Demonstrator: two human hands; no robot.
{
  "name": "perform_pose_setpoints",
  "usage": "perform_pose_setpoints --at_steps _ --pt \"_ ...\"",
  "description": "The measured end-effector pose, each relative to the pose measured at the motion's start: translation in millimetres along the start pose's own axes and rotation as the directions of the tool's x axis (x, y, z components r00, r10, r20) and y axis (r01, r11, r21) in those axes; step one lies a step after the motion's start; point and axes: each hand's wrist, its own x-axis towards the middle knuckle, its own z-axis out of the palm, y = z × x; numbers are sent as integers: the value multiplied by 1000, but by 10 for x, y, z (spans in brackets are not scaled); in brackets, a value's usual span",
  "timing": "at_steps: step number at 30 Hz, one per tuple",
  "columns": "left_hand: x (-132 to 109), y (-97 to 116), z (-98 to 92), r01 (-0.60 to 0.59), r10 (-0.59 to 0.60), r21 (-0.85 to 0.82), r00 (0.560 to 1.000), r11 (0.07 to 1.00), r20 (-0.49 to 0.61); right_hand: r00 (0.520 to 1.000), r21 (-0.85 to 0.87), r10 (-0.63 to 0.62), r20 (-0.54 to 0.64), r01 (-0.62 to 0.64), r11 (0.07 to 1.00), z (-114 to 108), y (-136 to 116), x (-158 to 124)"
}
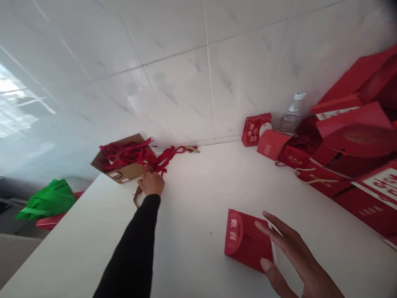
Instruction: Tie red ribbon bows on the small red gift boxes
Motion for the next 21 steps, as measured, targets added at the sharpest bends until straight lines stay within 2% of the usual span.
perform_pose_setpoints --at_steps 2,4,6,8,9,10,12,13,14,15,16,19,21 --pt "-28 85 -200 -35 34 -70 999 997 -23 996 18 84 14 -84 996 -113 -48 32" --pt "-101 222 -486 -121 112 -162 992 979 -60 988 77 154 -14 -152 985 -247 -115 124" --pt "-263 399 -840 -249 232 -263 968 932 -93 985 161 153 -74 -140 977 -382 -219 280" --pt "-535 593 -1220 -408 381 -375 913 833 -146 985 223 84 -151 -49 974 -504 -370 476" --pt "-703 685 -1401 -546 500 -467 835 696 -230 983 239 7 -185 39 970 -557 -458 574" --pt "-881 767 -1567 -669 611 -504 730 547 -305 978 256 -68 -196 118 959 -605 -548 663" --pt "-1222 889 -1836 -801 717 -499 558 331 -418 978 331 -149 -145 190 924 -687 -715 800" --pt "-1366 923 -1934 -822 749 -507 503 261 -430 980 379 -168 -107 196 904 -723 -780 842" --pt "-1485 939 -2010 -824 763 -524 477 216 -436 982 425 -180 -64 190 885 -758 -829 869" --pt "-1577 938 -2064 -809 769 -556 474 189 -429 982 459 -185 -26 176 871 -792 -862 881" --pt "-1644 924 -2098 -783 766 -596 490 177 -416 984 475 -181 6 156 866 -827 -878 882" --pt "-1741 830 -2084 -654 741 -732 585 191 -330 991 399 -109 76 70 914 -946 -871 850" --pt "-1768 758 -1968 -529 728 -821 647 214 -227 992 308 -60 110 24 951 -1052 -856 816"
